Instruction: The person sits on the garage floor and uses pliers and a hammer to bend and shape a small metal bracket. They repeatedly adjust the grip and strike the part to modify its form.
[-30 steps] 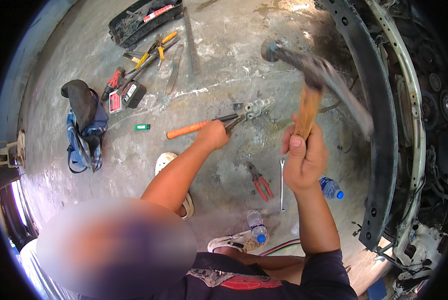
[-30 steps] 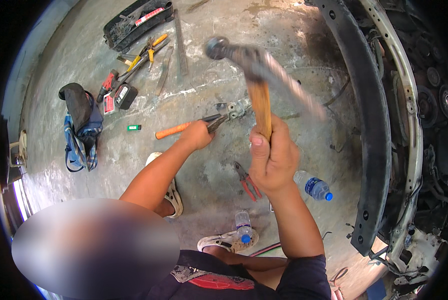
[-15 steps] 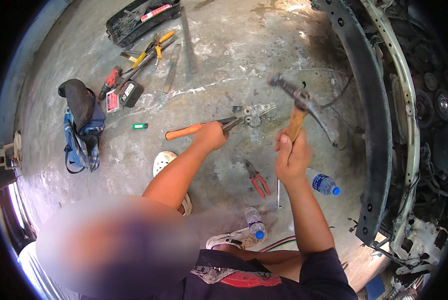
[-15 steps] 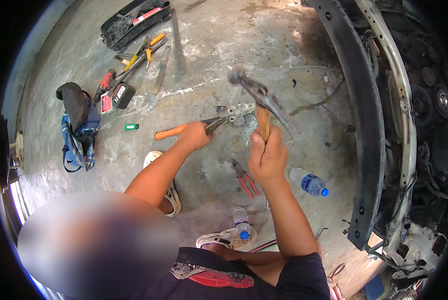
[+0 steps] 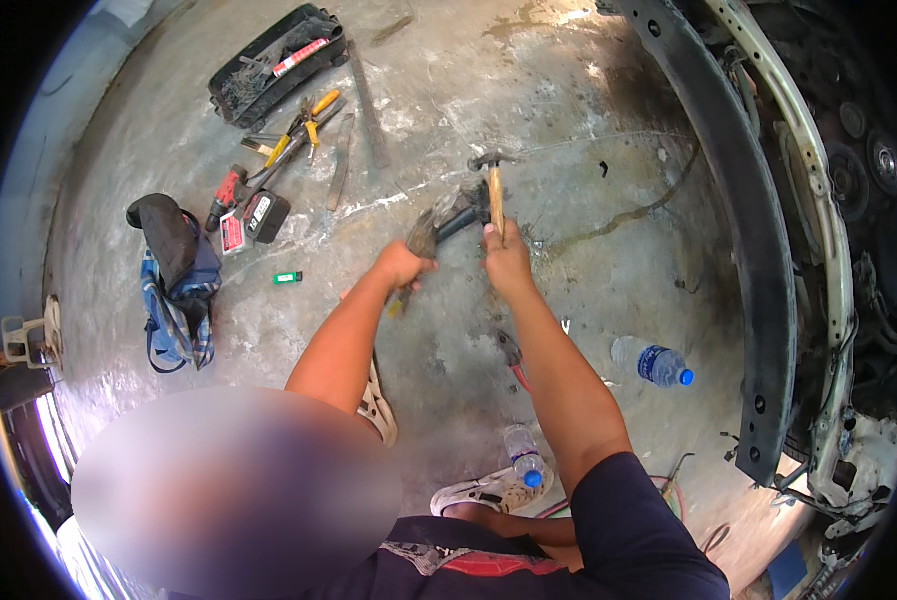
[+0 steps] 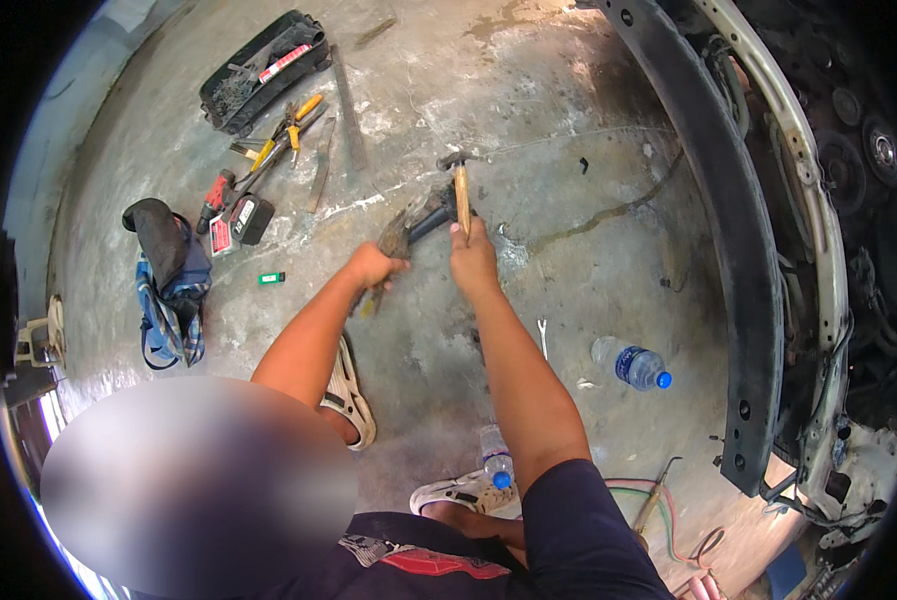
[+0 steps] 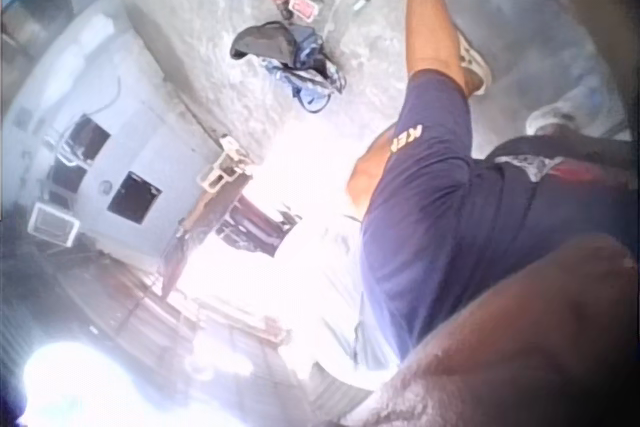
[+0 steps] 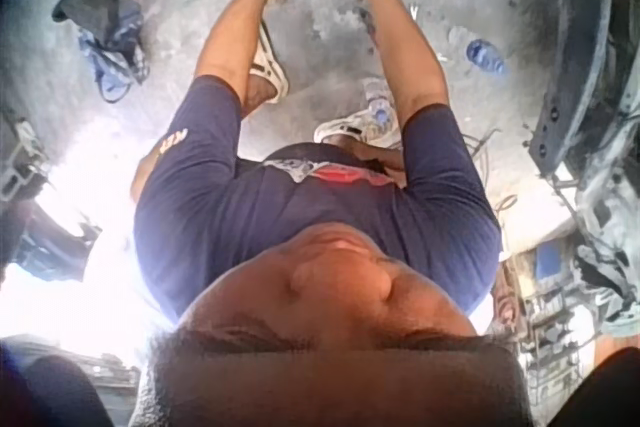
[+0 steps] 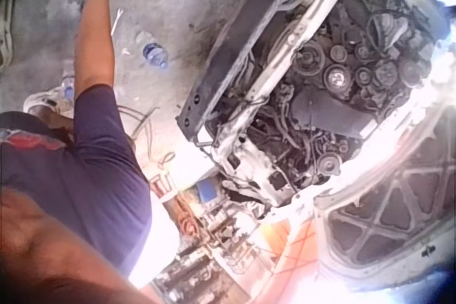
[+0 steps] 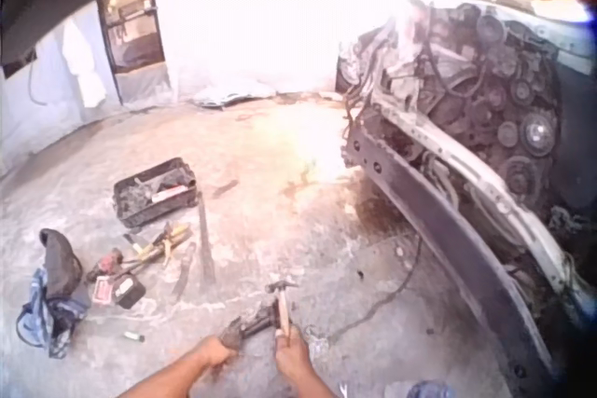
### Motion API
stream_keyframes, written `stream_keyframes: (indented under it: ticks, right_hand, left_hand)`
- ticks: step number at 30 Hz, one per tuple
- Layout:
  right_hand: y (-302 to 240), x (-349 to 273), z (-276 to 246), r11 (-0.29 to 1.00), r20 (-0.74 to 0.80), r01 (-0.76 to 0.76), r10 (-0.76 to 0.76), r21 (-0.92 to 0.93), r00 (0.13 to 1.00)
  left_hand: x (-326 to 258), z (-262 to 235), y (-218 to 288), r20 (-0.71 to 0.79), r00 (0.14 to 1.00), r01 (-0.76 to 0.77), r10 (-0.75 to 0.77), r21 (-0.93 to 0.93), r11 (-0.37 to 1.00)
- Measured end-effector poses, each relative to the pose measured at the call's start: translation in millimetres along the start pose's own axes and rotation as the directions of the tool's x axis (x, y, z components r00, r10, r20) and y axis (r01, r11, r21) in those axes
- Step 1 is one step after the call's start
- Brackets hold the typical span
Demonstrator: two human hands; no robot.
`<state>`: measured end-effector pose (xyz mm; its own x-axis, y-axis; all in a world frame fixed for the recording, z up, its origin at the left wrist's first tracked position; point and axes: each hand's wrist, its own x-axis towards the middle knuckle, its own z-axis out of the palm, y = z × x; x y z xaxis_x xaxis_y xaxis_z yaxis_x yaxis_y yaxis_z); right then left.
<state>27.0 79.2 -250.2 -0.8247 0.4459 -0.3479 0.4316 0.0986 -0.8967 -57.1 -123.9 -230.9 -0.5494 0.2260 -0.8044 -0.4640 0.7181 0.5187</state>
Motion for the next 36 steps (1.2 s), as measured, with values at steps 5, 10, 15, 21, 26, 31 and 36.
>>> stream_keyframes:
  ticks: [5, 10, 15, 21, 26, 31, 36]
  right_hand:
    - [-20, -24, 4, 0.993, 0.037, -0.119, 0.118, 0.021, 0.992]
    - [4, -46, -18, 0.877, 0.031, -0.23, 0.24, 0.422, 0.97]
    - [-4, -54, -13, 0.925, 0.07, -0.182, 0.169, 0.334, 0.983]
    - [-7, -37, -24, 0.982, 0.037, -0.123, 0.119, 0.141, 0.992]
    - [-8, -33, -20, 0.975, 0.07, -0.18, 0.172, 0.132, 0.983]
    - [0, -34, -25, 0.963, 0.128, -0.194, 0.172, 0.186, 0.977]
    - [17, -29, -30, 0.993, 0.024, -0.107, 0.106, 0.054, 0.994]
  left_hand:
    - [-41, 67, -44, -0.174, 0.977, 0.046, -0.121, -0.382, 0.923]
    - [-84, 103, -57, -0.485, 0.871, -0.038, 0.076, 0.087, 0.996]
    - [-93, 114, -85, -0.472, 0.868, -0.07, 0.155, 0.193, 0.979]
    - [-87, 120, -80, -0.424, 0.89, -0.082, 0.17, 0.218, 0.972]
    - [-81, 121, -92, -0.458, 0.852, -0.149, 0.252, 0.249, 0.957]
    - [-94, 105, -84, -0.36, 0.907, -0.168, 0.218, 0.166, 0.972]
    - [-99, 103, -65, -0.363, 0.831, -0.339, 0.42, 0.267, 0.902]
